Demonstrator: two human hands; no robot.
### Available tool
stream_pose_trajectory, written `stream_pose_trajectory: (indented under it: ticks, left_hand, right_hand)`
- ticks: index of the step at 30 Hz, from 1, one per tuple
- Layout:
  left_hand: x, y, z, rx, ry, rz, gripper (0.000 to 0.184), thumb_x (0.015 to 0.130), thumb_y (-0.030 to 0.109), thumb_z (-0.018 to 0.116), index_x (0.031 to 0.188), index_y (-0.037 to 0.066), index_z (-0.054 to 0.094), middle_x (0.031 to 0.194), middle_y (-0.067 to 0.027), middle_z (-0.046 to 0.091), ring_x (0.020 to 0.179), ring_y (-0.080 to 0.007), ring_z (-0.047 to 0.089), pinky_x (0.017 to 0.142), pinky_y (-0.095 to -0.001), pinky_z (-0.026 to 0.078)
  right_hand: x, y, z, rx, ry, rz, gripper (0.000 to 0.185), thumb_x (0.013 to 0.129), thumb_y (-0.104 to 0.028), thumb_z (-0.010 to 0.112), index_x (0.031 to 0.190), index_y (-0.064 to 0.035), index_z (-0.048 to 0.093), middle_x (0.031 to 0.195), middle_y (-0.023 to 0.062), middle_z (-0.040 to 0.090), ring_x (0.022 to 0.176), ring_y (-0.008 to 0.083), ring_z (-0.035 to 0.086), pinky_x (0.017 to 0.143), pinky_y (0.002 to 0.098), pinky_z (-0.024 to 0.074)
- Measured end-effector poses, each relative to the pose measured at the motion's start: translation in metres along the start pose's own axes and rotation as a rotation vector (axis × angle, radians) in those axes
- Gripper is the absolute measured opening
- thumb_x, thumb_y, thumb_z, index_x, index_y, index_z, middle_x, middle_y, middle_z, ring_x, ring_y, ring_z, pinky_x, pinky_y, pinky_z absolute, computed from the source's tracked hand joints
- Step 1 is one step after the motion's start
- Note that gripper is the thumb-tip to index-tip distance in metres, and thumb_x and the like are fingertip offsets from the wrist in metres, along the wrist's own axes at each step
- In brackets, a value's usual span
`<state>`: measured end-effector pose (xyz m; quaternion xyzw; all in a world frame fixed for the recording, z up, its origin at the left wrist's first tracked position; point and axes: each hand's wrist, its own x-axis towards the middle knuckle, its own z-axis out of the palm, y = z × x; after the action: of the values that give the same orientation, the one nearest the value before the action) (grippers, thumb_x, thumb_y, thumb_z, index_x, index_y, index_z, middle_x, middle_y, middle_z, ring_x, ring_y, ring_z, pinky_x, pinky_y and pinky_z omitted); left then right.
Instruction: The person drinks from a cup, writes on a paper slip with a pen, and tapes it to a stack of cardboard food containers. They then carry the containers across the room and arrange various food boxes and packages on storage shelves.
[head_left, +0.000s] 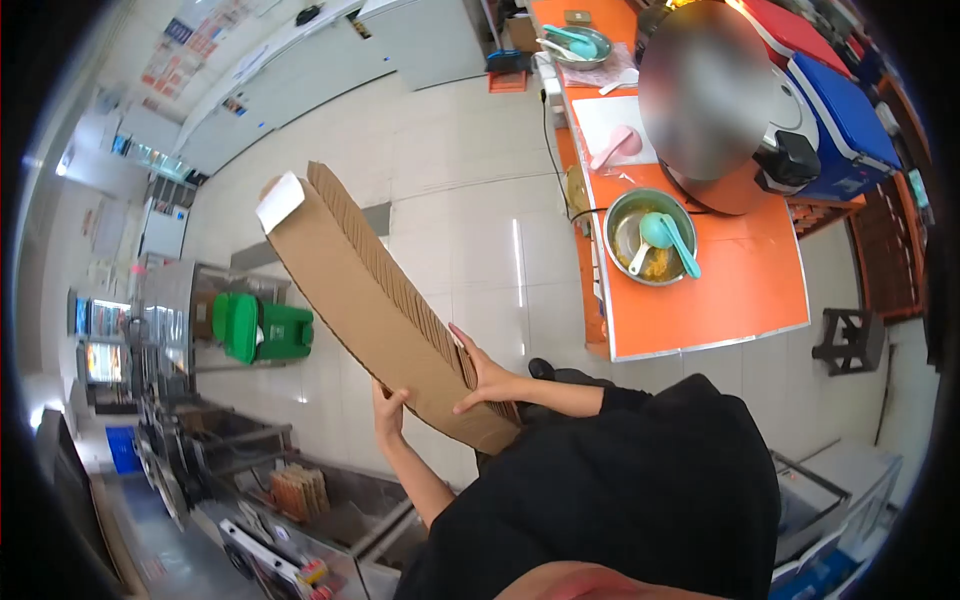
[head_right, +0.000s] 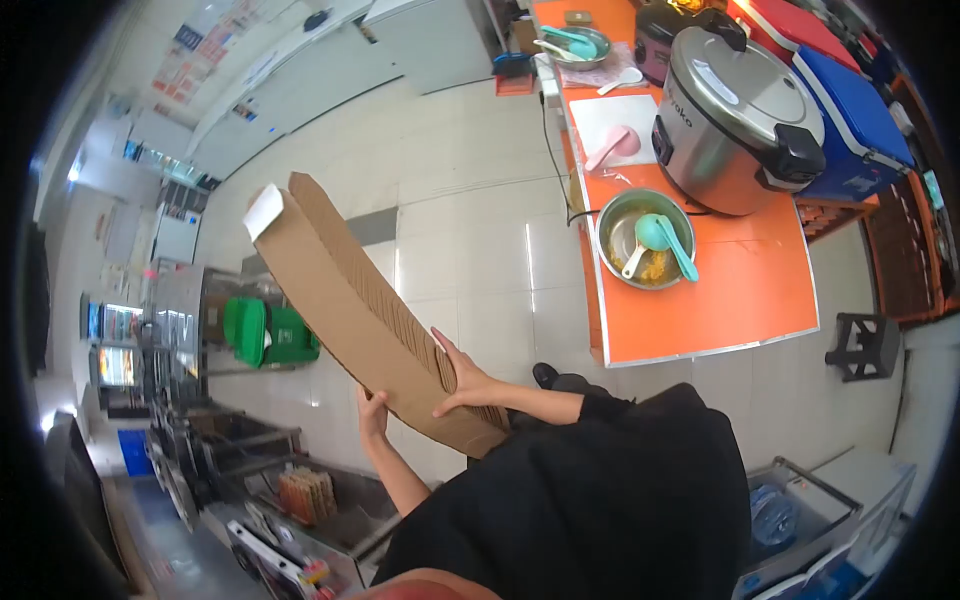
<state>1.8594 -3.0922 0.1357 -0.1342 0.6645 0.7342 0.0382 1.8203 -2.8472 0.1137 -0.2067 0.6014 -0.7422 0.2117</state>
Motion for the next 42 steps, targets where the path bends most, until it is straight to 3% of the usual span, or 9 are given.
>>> stream_pose_trajectory:
  ticks: [9,17,20,25,26,30,37,40,42]
  left_hand:
    - [0.243,0.053,0.021,-0.028,-0.433,-0.027,0.09,0.052,0.016,0.086,0.127,-0.003,0.041,0.114,-0.012,0.056,0.105,-0.0248,0.055,0.091,-0.0359,0.044]
    - [0.437,0.066,0.09,0.52,-1.036,-0.144,0.063,0.059,0.008,0.087,0.113,-0.003,0.055,0.107,-0.0102,0.062,0.099,-0.0203,0.059,0.086,-0.033,0.049]
    - [0.496,0.004,0.129,0.543,-1.156,-0.127,0.056,0.061,0.011,0.087,0.109,-0.001,0.06,0.107,-0.0078,0.064,0.098,-0.0195,0.059,0.087,-0.0326,0.049]
    - [0.62,-0.215,0.149,0.688,-1.255,-0.055,0.053,0.068,0.02,0.083,0.111,-0.001,0.061,0.11,-0.0104,0.064,0.1,-0.0223,0.059,0.088,-0.0356,0.048]
    - [0.647,-0.271,0.149,0.628,-1.248,-0.185,0.053,0.068,0.02,0.083,0.112,0.0,0.061,0.11,-0.0094,0.064,0.1,-0.0211,0.059,0.088,-0.0344,0.048]
    - [0.744,-0.423,0.149,0.748,-1.278,-0.032,0.05,0.068,0.02,0.082,0.11,0.0,0.062,0.109,-0.0092,0.065,0.098,-0.0207,0.06,0.087,-0.034,0.048]
    - [0.883,-0.596,0.162,0.926,-1.224,0.424,0.046,0.067,0.02,0.081,0.106,0.002,0.065,0.107,-0.0087,0.066,0.094,-0.02,0.061,0.083,-0.0335,0.049]
    - [0.881,-0.6,0.175,0.765,-1.039,0.194,0.049,0.061,0.012,0.082,0.104,-0.001,0.064,0.104,-0.0097,0.065,0.091,-0.0207,0.061,0.08,-0.0344,0.049]
    - [0.88,-0.598,0.189,0.599,-1.005,0.3,0.051,0.056,0.009,0.084,0.101,-0.003,0.063,0.1,-0.0094,0.064,0.09,-0.0211,0.06,0.079,-0.0347,0.049]
  right_hand:
    - [0.142,0.011,-0.071,-0.314,0.511,-0.124,0.134,0.051,-0.039,0.088,0.148,-0.0059,0.002,0.148,0.0212,0.019,0.128,0.0372,0.03,0.109,0.0446,0.0242]
    - [0.21,0.073,-0.163,-0.479,0.73,-0.028,0.13,0.051,-0.029,0.087,0.148,-0.0055,0.004,0.141,0.0216,0.029,0.122,0.0386,0.036,0.107,0.0448,0.0271]
    - [0.224,0.15,-0.215,-0.462,0.791,0.029,0.13,0.05,-0.027,0.087,0.148,-0.0058,0.004,0.14,0.0227,0.029,0.126,0.0397,0.033,0.107,0.0449,0.0264]
    - [0.25,0.355,-0.323,-0.489,0.841,-0.006,0.126,0.052,-0.022,0.085,0.148,-0.0061,0.004,0.138,0.0228,0.031,0.127,0.04,0.033,0.108,0.0465,0.0264]
    - [0.253,0.399,-0.344,-0.501,0.853,-0.021,0.125,0.053,-0.022,0.085,0.148,-0.0051,0.005,0.137,0.0225,0.032,0.125,0.0393,0.034,0.107,0.0461,0.0266]
    - [0.283,0.558,-0.419,-0.64,0.882,-0.071,0.12,0.055,-0.025,0.084,0.146,-0.0008,0.01,0.137,0.0199,0.033,0.122,0.035,0.035,0.105,0.0426,0.0255]
    - [0.352,0.738,-0.543,-0.737,0.817,-0.28,0.122,0.057,-0.03,0.083,0.146,-0.0018,0.005,0.15,0.022,0.013,0.137,0.036,0.017,0.11,0.0423,0.0206]
    - [0.365,0.774,-0.569,-0.772,0.795,-0.365,0.128,0.055,-0.03,0.084,0.146,-0.0025,0.0,0.148,0.023,0.017,0.135,0.0367,0.021,0.111,0.0433,0.0209]
    - [0.376,0.784,-0.58,-0.6,0.72,-0.386,0.138,0.049,-0.027,0.086,0.146,-0.0022,-0.009,0.145,0.0228,0.022,0.134,0.0357,0.026,0.113,0.0416,0.0194]
